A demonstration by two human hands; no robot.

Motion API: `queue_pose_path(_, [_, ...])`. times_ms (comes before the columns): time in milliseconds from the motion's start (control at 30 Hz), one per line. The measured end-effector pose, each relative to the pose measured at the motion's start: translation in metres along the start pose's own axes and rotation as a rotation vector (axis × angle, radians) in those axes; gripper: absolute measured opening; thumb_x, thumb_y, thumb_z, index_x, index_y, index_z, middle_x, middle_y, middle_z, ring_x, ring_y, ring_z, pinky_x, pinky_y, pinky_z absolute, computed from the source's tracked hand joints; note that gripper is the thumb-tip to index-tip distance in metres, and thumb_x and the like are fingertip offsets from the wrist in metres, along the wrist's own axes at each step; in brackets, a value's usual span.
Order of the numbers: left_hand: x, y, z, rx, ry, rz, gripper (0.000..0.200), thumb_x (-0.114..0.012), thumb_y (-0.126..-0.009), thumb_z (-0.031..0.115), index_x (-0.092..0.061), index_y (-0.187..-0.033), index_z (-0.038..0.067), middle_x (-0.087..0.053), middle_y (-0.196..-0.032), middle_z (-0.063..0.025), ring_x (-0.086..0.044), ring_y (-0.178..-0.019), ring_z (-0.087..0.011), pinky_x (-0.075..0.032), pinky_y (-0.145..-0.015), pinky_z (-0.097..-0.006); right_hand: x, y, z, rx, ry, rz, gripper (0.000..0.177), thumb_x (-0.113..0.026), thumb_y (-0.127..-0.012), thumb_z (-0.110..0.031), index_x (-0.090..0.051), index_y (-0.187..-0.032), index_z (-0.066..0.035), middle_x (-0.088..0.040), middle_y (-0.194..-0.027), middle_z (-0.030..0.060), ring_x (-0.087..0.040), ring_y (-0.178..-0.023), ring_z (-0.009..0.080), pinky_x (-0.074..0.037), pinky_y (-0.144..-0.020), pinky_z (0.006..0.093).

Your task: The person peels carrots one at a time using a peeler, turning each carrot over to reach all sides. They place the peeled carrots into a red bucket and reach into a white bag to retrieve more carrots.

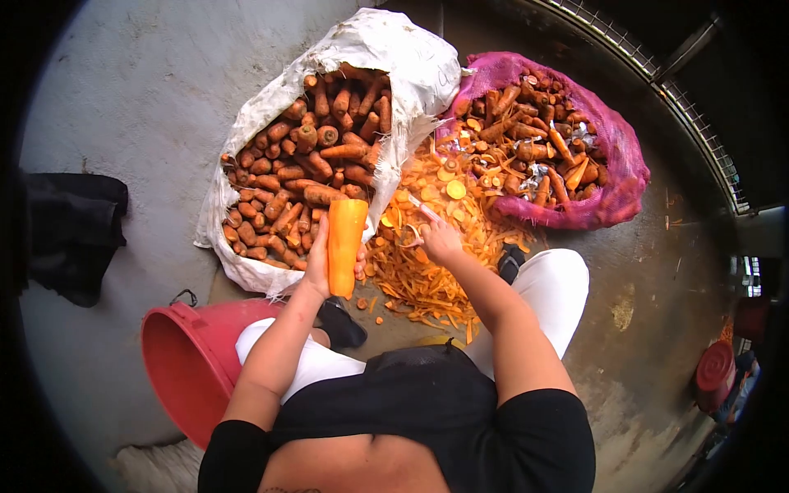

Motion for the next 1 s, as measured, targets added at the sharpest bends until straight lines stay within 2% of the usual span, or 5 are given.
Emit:
queue_pose_path(233, [-0.014,0.010,0.005,-0.221,0.005,-0.090,0.069,-0.049,-0.087,0.063,-0.049,-0.124,0.004,-0.060,-0.099,-0.0127,-0.062,-0.090,-0.0247,-0.052,-0.082,-0.0396,-0.032,0.004,0.004,-0.090,0.001,-0.141,0.038,-0.056,-0.090,-0.035,-0.053,-0.114,-0.006,-0.056,-0.112,0.0169,-0.053,-0.111,0.0317,-0.045,-0.089,0.0435])
queue_pose_path(533, [-0.010,-0.004,0.000,-0.171,-0.049,0.065,0.073,-0.049,-0.081,0.072,-0.055,-0.114,0.007,-0.063,-0.087,-0.0103,-0.064,-0.075,-0.0210,-0.054,-0.070,-0.0356,-0.012,0.009,0.002,-0.231,-0.280,-0.078,0.027,-0.051,-0.090,-0.025,-0.053,-0.110,-0.008,-0.062,-0.100,0.0158,-0.060,-0.100,0.0339,-0.047,-0.083,0.0425])
queue_pose_path(733, [-0.016,0.000,-0.002,-0.131,-0.009,0.159,0.072,-0.048,-0.080,0.075,-0.058,-0.105,0.008,-0.062,-0.079,-0.0076,-0.062,-0.065,-0.0190,-0.053,-0.063,-0.0325,0.094,-0.002,0.015,-0.225,-0.624,0.170,0.057,-0.047,-0.090,-0.054,-0.056,-0.120,-0.006,-0.067,-0.098,0.0123,-0.065,-0.090,0.0254,-0.050,-0.075,0.0394])
queue_pose_path(867, [-0.033,0.018,-0.002,-0.283,0.041,0.140,0.072,-0.055,-0.078,0.072,-0.056,-0.113,0.009,-0.062,-0.093,-0.0099,-0.061,-0.083,-0.0231,-0.051,-0.077,-0.0377,0.176,0.034,0.001,-0.130,-1.242,0.077,0.058,-0.059,-0.084,-0.061,-0.061,-0.093,-0.004,-0.049,-0.066,-0.0022,-0.036,-0.051,0.0046,-0.028,-0.047,0.0206])
queue_pose_path(1000, [-0.041,0.020,-0.005,-0.422,0.294,0.099,0.076,-0.056,-0.076,0.072,-0.055,-0.118,0.008,-0.059,-0.107,-0.0131,-0.055,-0.104,-0.0293,-0.041,-0.098,-0.0473,0.196,0.079,-0.024,-0.201,-1.193,-0.075,0.071,-0.062,-0.080,-0.063,-0.055,-0.121,-0.006,-0.040,-0.061,-0.0044,-0.030,-0.046,0.0039,-0.027,-0.042,0.0220])
Point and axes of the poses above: each hand's wrist, its own y-axis away from the middle knuckle, its own x-axis out of the back of the hand, z = x × y, the point moved 5 cm from there along -y, towards the middle knuckle
